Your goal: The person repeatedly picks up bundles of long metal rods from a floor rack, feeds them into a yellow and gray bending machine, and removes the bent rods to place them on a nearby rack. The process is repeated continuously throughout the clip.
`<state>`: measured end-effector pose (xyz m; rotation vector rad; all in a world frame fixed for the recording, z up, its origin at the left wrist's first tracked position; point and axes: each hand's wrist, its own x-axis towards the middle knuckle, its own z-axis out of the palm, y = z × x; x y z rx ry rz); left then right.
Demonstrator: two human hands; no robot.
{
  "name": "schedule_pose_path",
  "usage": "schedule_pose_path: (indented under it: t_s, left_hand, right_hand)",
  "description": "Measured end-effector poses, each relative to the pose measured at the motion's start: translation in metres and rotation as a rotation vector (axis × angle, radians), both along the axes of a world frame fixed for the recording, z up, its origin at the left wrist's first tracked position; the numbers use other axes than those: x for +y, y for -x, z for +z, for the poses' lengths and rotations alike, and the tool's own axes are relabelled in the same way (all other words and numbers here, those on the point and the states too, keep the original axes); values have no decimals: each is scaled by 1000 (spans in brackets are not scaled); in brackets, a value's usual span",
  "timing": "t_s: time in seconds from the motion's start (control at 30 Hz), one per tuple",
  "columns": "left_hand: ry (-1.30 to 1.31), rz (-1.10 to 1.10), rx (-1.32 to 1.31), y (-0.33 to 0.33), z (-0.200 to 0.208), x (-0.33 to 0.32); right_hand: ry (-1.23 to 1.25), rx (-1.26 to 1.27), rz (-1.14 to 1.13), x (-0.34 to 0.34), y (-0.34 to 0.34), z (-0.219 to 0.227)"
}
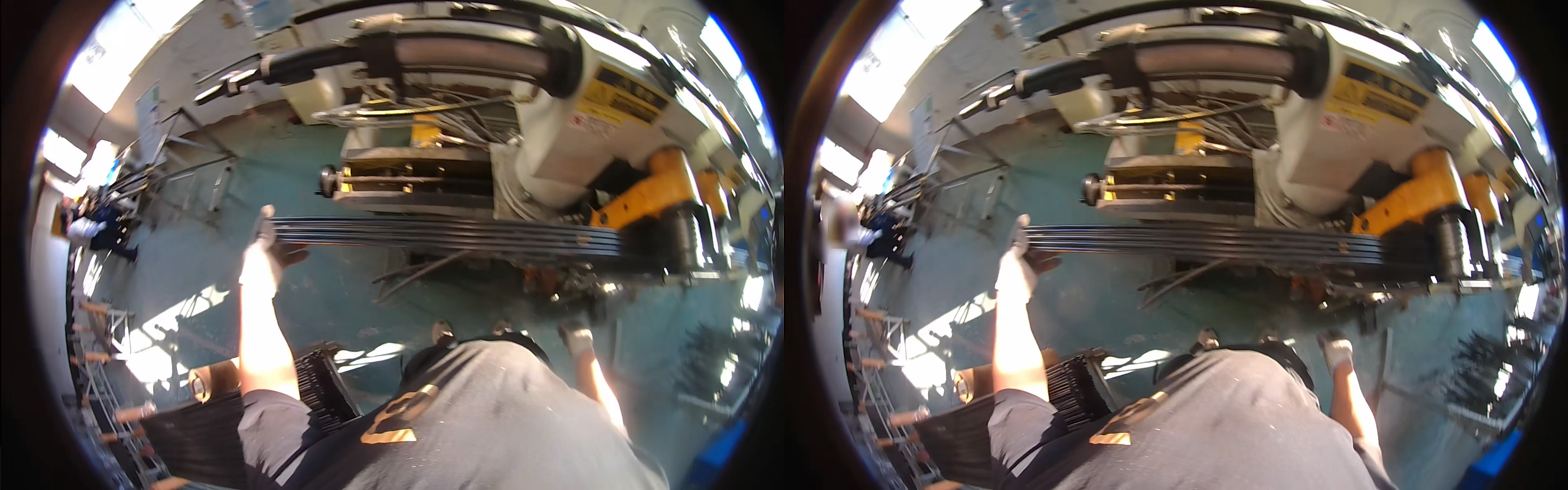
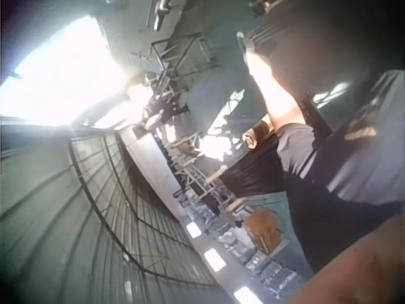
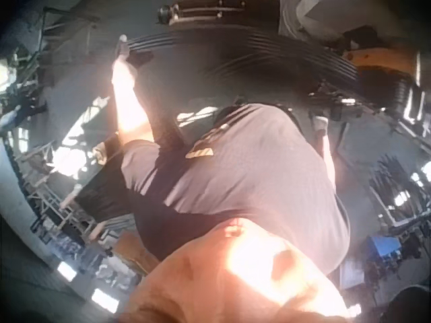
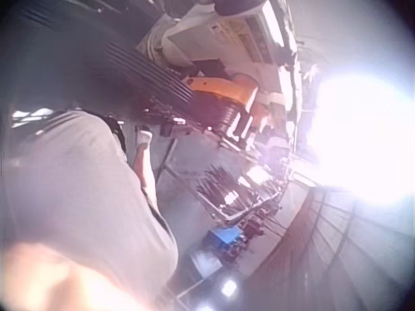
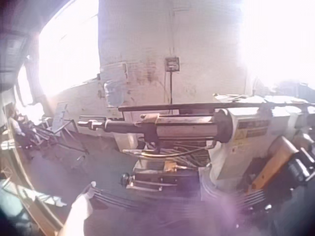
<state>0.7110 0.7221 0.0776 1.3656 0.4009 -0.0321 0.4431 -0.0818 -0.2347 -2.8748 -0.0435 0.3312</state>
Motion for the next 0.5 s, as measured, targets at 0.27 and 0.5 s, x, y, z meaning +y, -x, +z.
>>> schedule_pose_path:
  t_s: [0.27, 0.5]
  left_hand:
    - [141, 230, -77, -19, 3, -43]
    - [377, 608, -176, 3, -60, -85]
  right_hand:
    - [-551, 103, -668, 58, -57, 62]
    - [-424, 311, -673, -19, -22, 38]
